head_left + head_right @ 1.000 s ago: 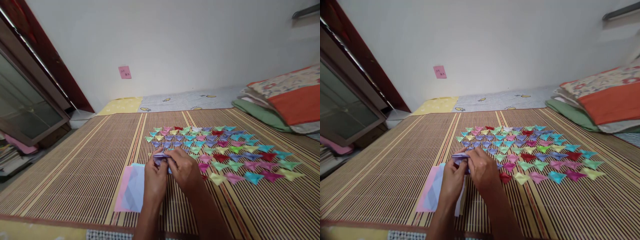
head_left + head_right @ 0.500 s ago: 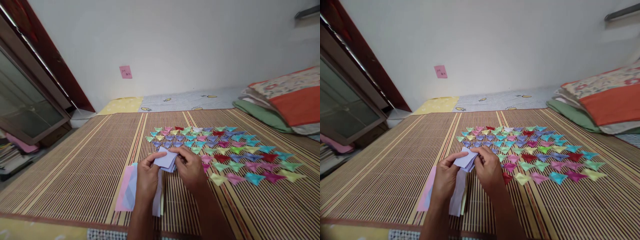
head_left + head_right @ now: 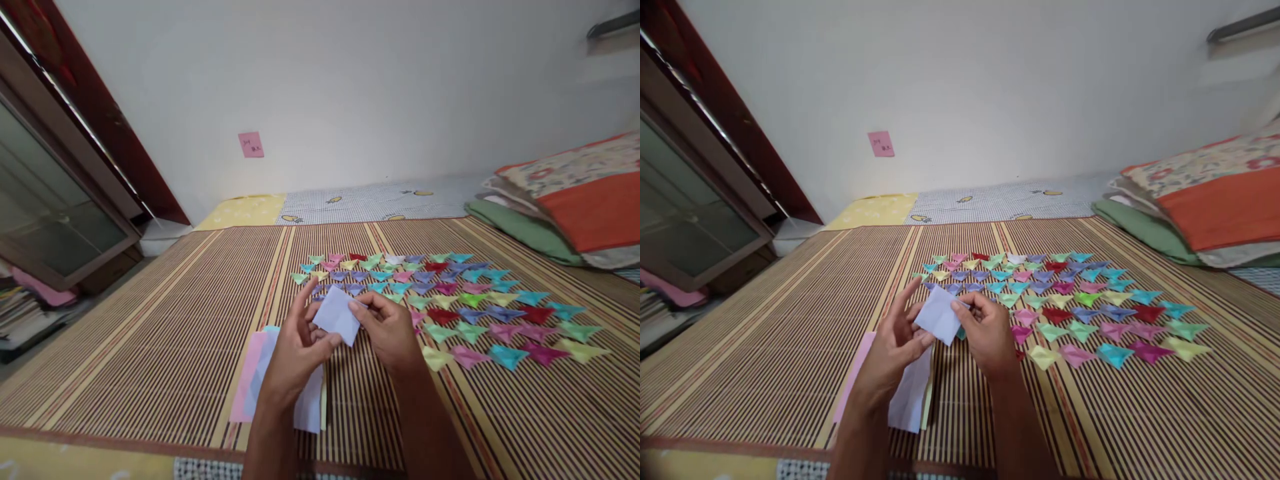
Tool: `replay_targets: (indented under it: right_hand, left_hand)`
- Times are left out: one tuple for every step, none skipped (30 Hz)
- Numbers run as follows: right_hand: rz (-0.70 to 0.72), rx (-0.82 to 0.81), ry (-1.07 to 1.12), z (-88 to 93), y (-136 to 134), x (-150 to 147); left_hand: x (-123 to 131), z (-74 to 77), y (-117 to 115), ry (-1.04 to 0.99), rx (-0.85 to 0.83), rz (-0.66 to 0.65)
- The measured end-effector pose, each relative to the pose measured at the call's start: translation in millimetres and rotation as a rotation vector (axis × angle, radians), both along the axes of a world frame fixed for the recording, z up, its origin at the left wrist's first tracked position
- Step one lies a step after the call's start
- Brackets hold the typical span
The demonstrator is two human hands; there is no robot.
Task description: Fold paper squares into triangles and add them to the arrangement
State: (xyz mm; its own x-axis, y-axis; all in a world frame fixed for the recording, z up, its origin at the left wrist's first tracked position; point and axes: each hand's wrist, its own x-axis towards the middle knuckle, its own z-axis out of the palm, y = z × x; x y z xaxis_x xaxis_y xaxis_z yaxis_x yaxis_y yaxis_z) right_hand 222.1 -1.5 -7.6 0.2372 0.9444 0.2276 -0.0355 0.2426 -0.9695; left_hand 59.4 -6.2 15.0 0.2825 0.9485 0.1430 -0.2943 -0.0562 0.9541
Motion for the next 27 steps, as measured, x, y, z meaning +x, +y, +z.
replay_targets:
  right_hand:
    - [-0.001, 0.021, -0.021, 0.3, -0.3, 0.4]
    - [0.001, 0.042, -0.044, 0.6, -0.6, 0.8]
    - [0.008, 0.059, -0.064, 0.9, -0.9, 1.2]
    - [0.022, 0.069, -0.082, 1.4, -1.2, 1.6]
    - [0.04, 0.069, -0.097, 2.0, -1.6, 1.8]
    - [0.058, 0.062, -0.108, 3.0, -2.2, 1.7]
    - [0.071, 0.053, -0.118, 4.3, -2.9, 1.3]
    - [0.077, 0.046, -0.129, 6.0, -3.9, 0.6]
    - [0.073, 0.046, -0.142, 7.8, -5.0, -0.3]
    - [0.057, 0.056, -0.154, 9.6, -6.0, -1.3]
    - [0.033, 0.071, -0.16, 11.2, -6.9, -2.2]
    - [0.012, 0.085, -0.159, 12.4, -7.6, -2.9]
    - [0.002, 0.091, -0.147, 13.1, -7.9, -3.2]
    - [0.006, 0.084, -0.12, 13.3, -7.9, -3.1]
    - [0.024, 0.06, -0.078, 12.9, -7.5, -2.6]
    - [0.05, 0.023, -0.023, 12.1, -6.8, -1.7]
    - [0.072, -0.019, 0.041, 11.2, -6.0, -0.7]
    - [0.088, -0.058, 0.103, 10.1, -5.1, 0.4]
    - [0.091, -0.087, 0.157, 9.2, -4.3, 1.3]
    - [0.09, -0.103, 0.194, 8.5, -3.5, 2.0]
    - [0.087, -0.107, 0.212, 8.1, -3.0, 2.3]
    - [0.089, -0.106, 0.215, 7.9, -2.7, 2.4]
    - [0.096, -0.103, 0.205, 7.9, -2.5, 2.4]
    - [0.109, -0.101, 0.189, 8.0, -2.5, 2.2]
    - [0.125, -0.1, 0.173, 7.9, -2.5, 2.0]
    - [0.144, -0.1, 0.157, 7.7, -2.6, 1.8]
    - [0.163, -0.098, 0.144, 7.2, -2.6, 1.8]
  left_hand:
    - [-0.4, -0.3, 1.1, -0.021, -0.034, 0.017]
    - [-0.4, -1.4, 2.3, -0.022, -0.065, 0.052]
    - [-0.1, -2.9, 3.5, -0.01, -0.091, 0.094]
    - [0.6, -4.8, 4.4, 0.009, -0.107, 0.134]
    - [1.4, -6.8, 5.1, 0.031, -0.108, 0.159]
    - [2.4, -8.4, 5.3, 0.051, -0.094, 0.178]
    - [3.5, -9.6, 5.0, 0.075, -0.07, 0.192]
    - [4.7, -10.3, 4.4, 0.102, -0.039, 0.201]
    - [5.9, -10.4, 3.5, 0.135, -0.005, 0.207]
    - [7.0, -10.1, 2.5, 0.175, 0.032, 0.208]
    - [7.9, -9.7, 1.5, 0.217, 0.066, 0.201]
    - [8.7, -9.1, 0.5, 0.256, 0.093, 0.188]
    - [9.1, -8.7, -0.2, 0.285, 0.113, 0.172]
    - [9.2, -8.3, -1.0, 0.302, 0.126, 0.154]
    - [8.9, -7.9, -1.6, 0.306, 0.128, 0.13]
    - [8.3, -7.4, -2.4, 0.297, 0.122, 0.1]
    - [7.4, -6.6, -3.2, 0.276, 0.109, 0.064]
    - [6.2, -5.4, -4.1, 0.249, 0.096, 0.022]
    - [4.8, -3.8, -5.1, 0.219, 0.086, -0.019]
    - [3.2, -1.9, -6.1, 0.194, 0.084, -0.052]
    - [1.4, 0.1, -6.8, 0.186, 0.093, -0.074]
    - [-0.4, 1.9, -7.4, 0.195, 0.109, -0.09]
    - [-2.2, 3.2, -7.5, 0.218, 0.123, -0.102]
    - [-3.9, 3.8, -7.3, 0.248, 0.131, -0.114]
    - [-5.4, 3.5, -6.7, 0.269, 0.128, -0.126]
    - [-6.6, 2.3, -5.8, 0.278, 0.117, -0.134]
    - [-7.6, 0.4, -4.7, 0.274, 0.102, -0.131]
